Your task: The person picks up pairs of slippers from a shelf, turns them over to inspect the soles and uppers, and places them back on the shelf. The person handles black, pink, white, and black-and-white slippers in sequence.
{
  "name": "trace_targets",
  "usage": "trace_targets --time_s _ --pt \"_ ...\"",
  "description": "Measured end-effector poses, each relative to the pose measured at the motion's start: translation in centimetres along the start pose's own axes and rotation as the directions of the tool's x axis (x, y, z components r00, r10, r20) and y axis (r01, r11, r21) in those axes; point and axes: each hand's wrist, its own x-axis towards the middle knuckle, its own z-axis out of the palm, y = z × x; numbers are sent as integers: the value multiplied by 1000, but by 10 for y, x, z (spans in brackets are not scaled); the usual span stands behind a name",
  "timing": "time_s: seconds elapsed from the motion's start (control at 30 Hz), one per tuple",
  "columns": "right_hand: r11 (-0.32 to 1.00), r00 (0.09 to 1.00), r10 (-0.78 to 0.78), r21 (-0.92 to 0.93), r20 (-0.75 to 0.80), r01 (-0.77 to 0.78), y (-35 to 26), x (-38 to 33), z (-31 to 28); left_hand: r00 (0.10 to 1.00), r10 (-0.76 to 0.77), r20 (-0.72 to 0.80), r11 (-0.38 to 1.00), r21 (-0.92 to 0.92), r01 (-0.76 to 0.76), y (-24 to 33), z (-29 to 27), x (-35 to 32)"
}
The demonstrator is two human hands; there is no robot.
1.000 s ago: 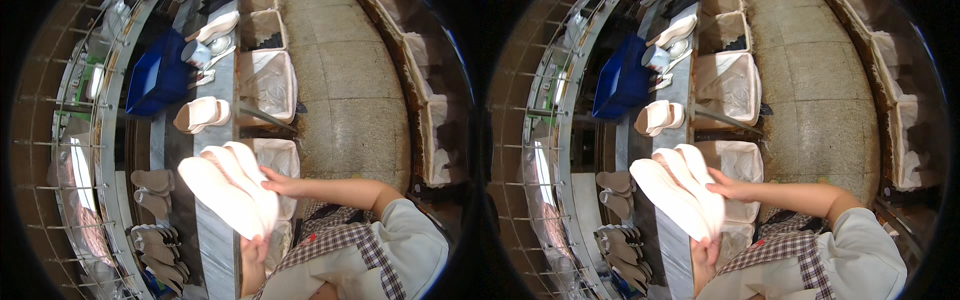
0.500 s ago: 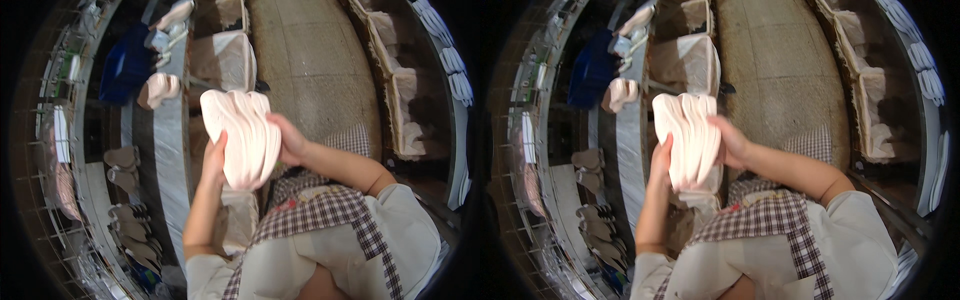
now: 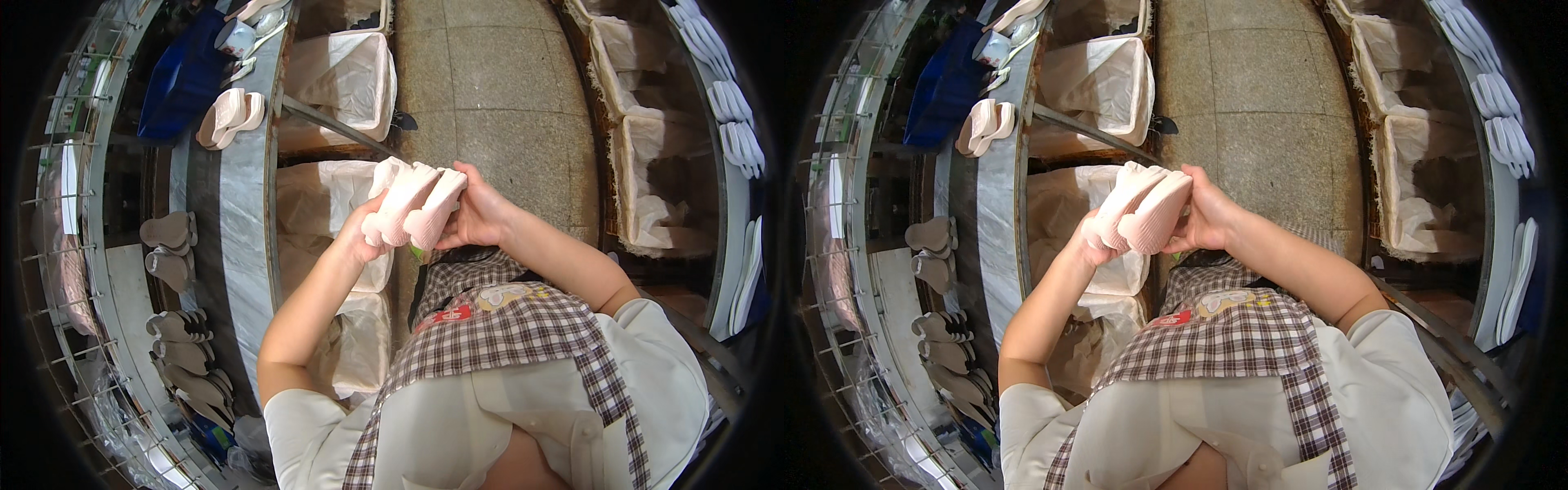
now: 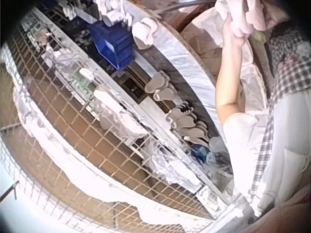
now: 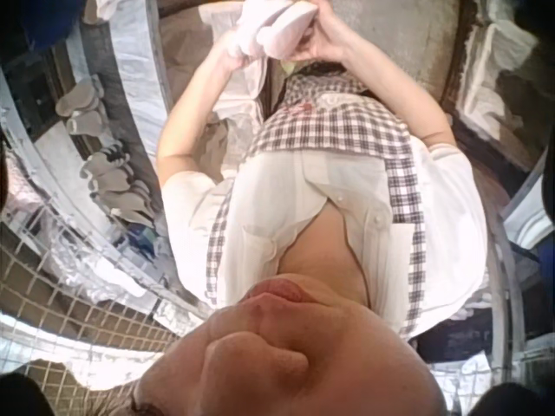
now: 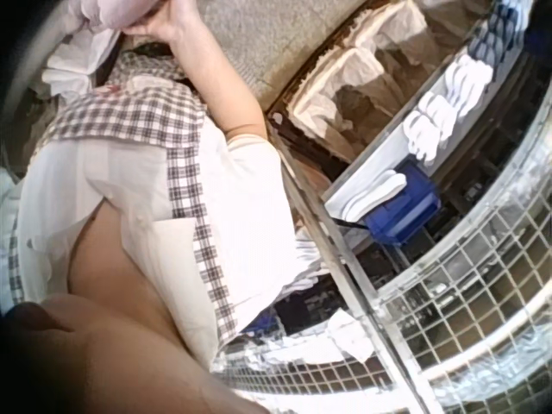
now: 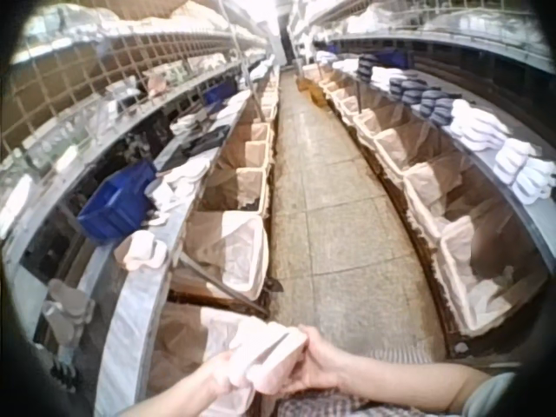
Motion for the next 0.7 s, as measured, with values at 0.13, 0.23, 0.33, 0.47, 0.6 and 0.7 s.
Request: trace_targets --time_s 0.13,0.23,0.33,0.47,0.6,0.7 --pt "1000 1000 -9 -6 -3 9 0 -1 -1 1000 -9 18 999 -49 10 -4 -14 16" --pt "1000 1000 -12 -20 6 12 0 0 1 994 0 110 998 -67 7 -3 -20 25" --pt "1000 1000 -12 -23 19 12 0 3 3 991 20 129 999 -37 -15 0 -22 22" --pt "1000 1000 10 -9 -12 -10 2 6 6 992 57 114 998 -12 -56 0 -19 8" --pt "1000 1000 5 20 -24 -4 4 7 11 990 88 114 996 -31 -85 0 -14 3" --pt "999 999 6 34 -37 -4 6 8 13 991 97 93 995 -47 -93 -1 -15 1"
